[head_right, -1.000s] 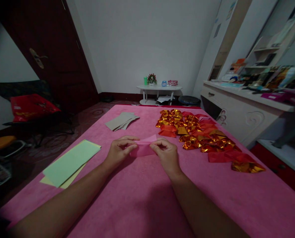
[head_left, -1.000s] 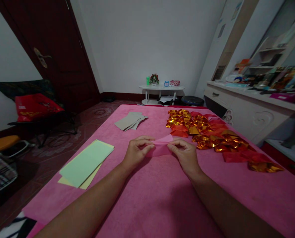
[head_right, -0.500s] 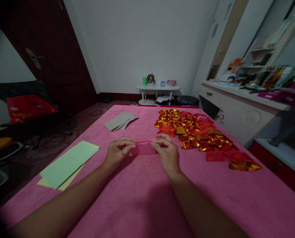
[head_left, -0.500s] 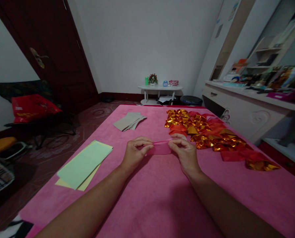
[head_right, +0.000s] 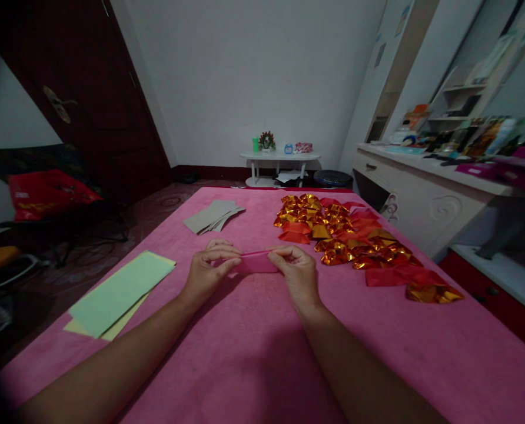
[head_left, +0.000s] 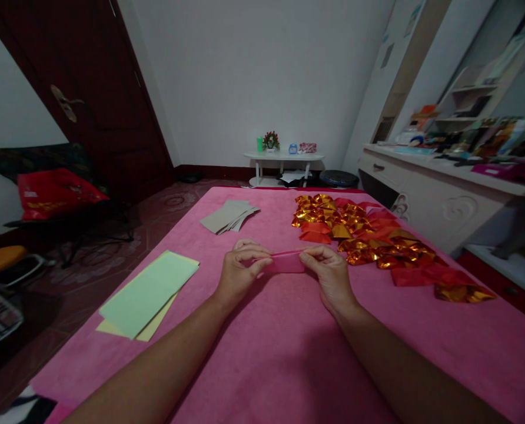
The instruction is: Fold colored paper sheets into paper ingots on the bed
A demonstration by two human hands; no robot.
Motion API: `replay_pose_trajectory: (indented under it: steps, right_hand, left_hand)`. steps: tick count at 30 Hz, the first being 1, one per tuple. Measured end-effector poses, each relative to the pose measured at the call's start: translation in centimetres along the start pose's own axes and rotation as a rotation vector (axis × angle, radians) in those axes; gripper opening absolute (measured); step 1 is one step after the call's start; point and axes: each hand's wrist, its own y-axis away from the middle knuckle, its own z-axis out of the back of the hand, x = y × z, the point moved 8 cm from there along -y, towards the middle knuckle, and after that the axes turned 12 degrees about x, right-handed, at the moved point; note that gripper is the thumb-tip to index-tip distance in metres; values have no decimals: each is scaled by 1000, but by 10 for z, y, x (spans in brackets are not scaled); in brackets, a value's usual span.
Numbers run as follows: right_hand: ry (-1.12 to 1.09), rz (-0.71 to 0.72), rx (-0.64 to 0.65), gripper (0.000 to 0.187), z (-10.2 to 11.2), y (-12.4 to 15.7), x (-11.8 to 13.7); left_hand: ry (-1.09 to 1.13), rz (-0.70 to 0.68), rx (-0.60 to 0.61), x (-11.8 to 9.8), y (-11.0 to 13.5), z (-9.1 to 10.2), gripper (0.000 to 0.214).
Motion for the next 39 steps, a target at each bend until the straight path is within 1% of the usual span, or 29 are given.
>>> replay_pose_trajectory:
  steps: [5, 12, 15, 20, 24, 29, 34, 39]
  right_hand:
    - [-11, 15, -32, 15, 3, 0, 2]
    - [61, 59, -80, 18, 11, -1, 3]
    - [63, 60, -103, 19, 13, -1, 3]
    - [21, 54, -119, 17, 13, -1, 2]
    - [14, 71, -105, 16, 13, -1, 2]
    - [1, 60, -109, 16, 13, -1, 1]
    - [-39, 52, -124, 16, 13, 0, 2]
    - [-51, 16, -133, 18, 13, 0, -2]
  left_hand:
    - [21, 12, 13, -2, 1, -3, 5]
    - [78, 87, 6, 9, 2, -3, 13]
    - [81, 108, 8, 10, 3, -3, 13]
    - [94, 136, -27, 10, 4, 0, 10]
    - [114, 181, -50, 11, 6, 2, 10]
    - [157, 247, -76, 14, 7, 2, 12]
    - [155, 247, -77, 11, 7, 1, 11]
    - [143, 267, -70, 13, 8, 0, 11]
